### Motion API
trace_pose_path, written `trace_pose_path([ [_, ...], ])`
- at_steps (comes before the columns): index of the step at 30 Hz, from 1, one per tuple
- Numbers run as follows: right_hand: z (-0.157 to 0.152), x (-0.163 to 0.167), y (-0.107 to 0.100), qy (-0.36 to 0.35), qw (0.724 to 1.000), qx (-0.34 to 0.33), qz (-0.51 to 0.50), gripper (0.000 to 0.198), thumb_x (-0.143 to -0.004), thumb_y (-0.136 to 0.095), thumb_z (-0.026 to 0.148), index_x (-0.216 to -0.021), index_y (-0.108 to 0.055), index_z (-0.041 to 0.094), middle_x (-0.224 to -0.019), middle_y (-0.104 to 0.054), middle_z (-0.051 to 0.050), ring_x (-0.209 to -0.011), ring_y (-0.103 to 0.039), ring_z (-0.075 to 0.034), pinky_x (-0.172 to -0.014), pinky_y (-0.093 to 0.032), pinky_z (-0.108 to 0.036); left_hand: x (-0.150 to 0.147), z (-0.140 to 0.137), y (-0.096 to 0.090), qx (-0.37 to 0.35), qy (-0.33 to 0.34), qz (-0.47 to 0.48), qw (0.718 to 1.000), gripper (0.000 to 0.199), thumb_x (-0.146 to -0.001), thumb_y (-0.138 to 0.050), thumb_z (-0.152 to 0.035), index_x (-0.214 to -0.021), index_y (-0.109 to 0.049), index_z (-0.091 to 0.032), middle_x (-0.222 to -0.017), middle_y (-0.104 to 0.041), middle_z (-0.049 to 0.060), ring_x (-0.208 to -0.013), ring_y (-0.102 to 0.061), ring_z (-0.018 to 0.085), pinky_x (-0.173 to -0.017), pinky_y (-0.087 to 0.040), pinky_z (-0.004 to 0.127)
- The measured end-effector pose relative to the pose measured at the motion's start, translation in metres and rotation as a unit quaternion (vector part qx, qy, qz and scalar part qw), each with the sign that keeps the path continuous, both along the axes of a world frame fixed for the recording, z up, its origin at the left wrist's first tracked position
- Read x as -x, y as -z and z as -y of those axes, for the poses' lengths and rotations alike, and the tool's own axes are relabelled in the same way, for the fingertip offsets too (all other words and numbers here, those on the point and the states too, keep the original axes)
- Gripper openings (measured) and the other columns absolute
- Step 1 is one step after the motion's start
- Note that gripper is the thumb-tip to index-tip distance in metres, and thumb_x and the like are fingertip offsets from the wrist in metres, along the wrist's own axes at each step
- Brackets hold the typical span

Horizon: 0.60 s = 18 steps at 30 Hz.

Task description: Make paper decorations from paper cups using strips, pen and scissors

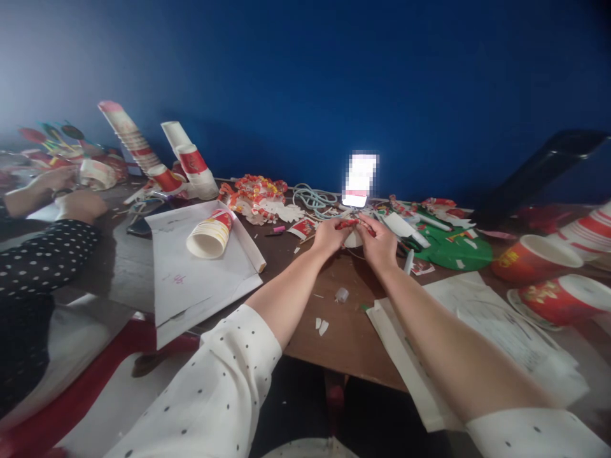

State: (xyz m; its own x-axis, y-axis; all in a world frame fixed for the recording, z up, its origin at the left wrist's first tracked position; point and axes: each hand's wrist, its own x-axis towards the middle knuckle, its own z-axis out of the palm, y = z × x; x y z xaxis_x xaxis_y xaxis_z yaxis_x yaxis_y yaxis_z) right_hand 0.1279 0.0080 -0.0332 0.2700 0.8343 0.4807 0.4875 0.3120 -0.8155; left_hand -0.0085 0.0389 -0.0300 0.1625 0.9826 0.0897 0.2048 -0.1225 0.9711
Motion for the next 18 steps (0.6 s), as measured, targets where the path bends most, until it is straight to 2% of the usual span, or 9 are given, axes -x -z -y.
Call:
trace_pose_path([
  [10,-0.002,0.002,0.003,-0.050,0.998,0.004,-0.044,0.053,-0.080,-0.068,0.045,-0.124,-0.069,0.017,-0.117,-0.074,-0.011,-0.111,-0.068,-0.027,-0.107,-0.046,-0.049,0.002,0.003,-0.007,0.032,-0.004,-0.005,0.999,0.026,-0.082,-0.066,-0.029,-0.101,-0.075,-0.015,-0.070,-0.067,0.002,-0.054,-0.056,0.013,-0.059,-0.046,0.024],
  [14,-0.001,0.002,0.002,-0.054,0.998,0.000,-0.036,0.051,-0.080,-0.067,0.045,-0.122,-0.071,0.017,-0.115,-0.075,-0.011,-0.111,-0.069,-0.027,-0.109,-0.045,-0.049,0.003,0.006,-0.010,0.033,-0.003,-0.017,0.999,0.023,-0.081,-0.067,-0.030,-0.097,-0.076,-0.015,-0.065,-0.066,0.000,-0.051,-0.054,0.012,-0.057,-0.044,0.024],
  [18,0.000,0.002,0.001,-0.046,0.999,0.002,-0.025,0.048,-0.081,-0.067,0.047,-0.119,-0.072,0.018,-0.114,-0.075,-0.010,-0.111,-0.069,-0.028,-0.108,-0.045,-0.050,0.004,0.004,-0.008,0.024,0.000,-0.016,1.000,0.026,-0.081,-0.068,-0.031,-0.100,-0.076,-0.015,-0.067,-0.067,0.001,-0.056,-0.057,0.014,-0.059,-0.045,0.024],
])
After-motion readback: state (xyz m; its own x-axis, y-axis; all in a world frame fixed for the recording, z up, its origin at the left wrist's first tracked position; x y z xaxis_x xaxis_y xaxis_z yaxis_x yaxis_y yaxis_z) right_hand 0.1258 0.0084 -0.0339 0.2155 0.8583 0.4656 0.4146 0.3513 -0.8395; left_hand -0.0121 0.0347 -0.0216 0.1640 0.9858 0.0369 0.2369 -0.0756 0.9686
